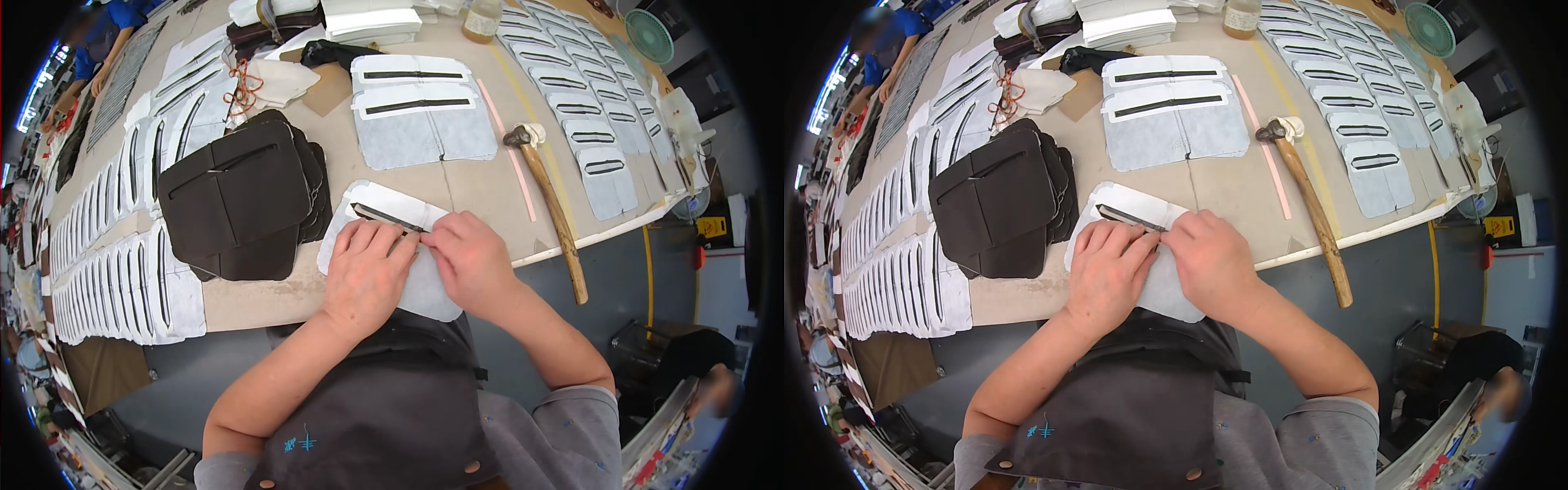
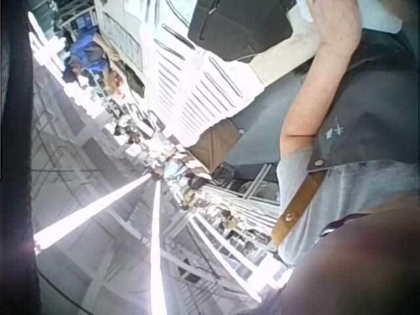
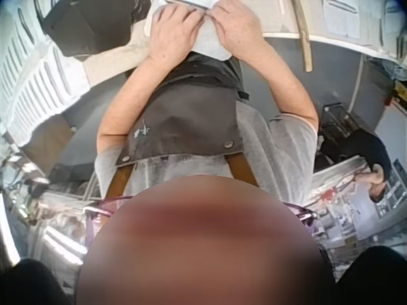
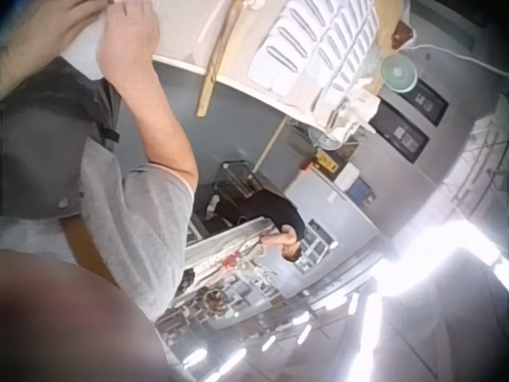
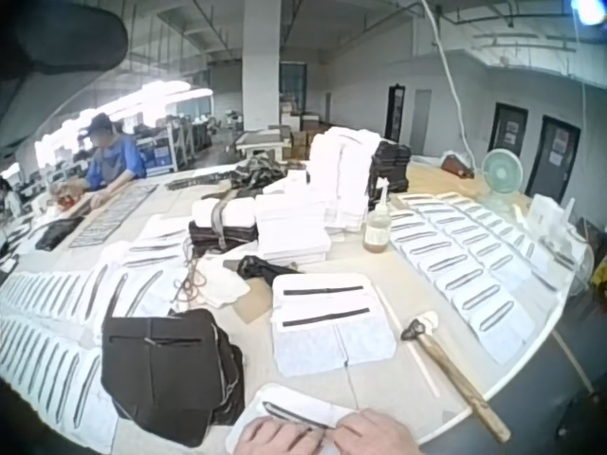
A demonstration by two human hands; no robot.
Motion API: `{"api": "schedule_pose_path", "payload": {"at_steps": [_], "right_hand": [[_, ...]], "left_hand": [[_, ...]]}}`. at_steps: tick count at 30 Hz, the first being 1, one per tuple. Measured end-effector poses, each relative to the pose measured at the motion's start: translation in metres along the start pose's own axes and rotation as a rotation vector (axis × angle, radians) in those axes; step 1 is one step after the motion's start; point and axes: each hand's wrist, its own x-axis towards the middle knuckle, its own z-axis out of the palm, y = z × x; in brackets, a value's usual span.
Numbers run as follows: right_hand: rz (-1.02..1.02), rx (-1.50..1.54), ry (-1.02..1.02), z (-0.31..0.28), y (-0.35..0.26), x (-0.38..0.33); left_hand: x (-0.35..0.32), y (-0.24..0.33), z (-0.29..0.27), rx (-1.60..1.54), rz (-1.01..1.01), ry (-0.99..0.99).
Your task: The recorder is assembling small leather pocket components by aligning pieces, flattening them, and using a hammer to secure the edges on a workshop table.
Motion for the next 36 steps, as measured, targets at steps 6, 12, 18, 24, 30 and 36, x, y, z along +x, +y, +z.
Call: {"api": "schedule_pose_path", "payload": {"at_steps": [6, 12, 18, 24, 30, 36], "right_hand": [[-0.129, -0.17, -0.066, -0.007, 0.002, -0.008], [-0.094, -0.168, -0.093, -0.02, 0.006, -0.022], [0.143, 0.104, -0.078, -0.036, 0.016, -0.029], [0.204, 0.219, -0.043, -0.029, 0.018, -0.022], [0.082, 0.144, -0.14, -0.035, 0.03, -0.005], [0.006, 0.05, -0.165, -0.034, 0.032, -0.001]], "left_hand": [[-0.002, -0.003, 0.003, 0.088, 0.048, 0.003], [-0.002, -0.003, 0.004, 0.039, 0.029, 0.038], [-0.004, -0.002, -0.001, -0.011, 0.012, 0.025], [0.002, 0.005, -0.003, -0.126, -0.005, 0.032], [0.001, 0.016, 0.008, -0.198, 0.074, 0.017], [-0.001, 0.015, 0.008, -0.209, 0.065, 0.009]]}}
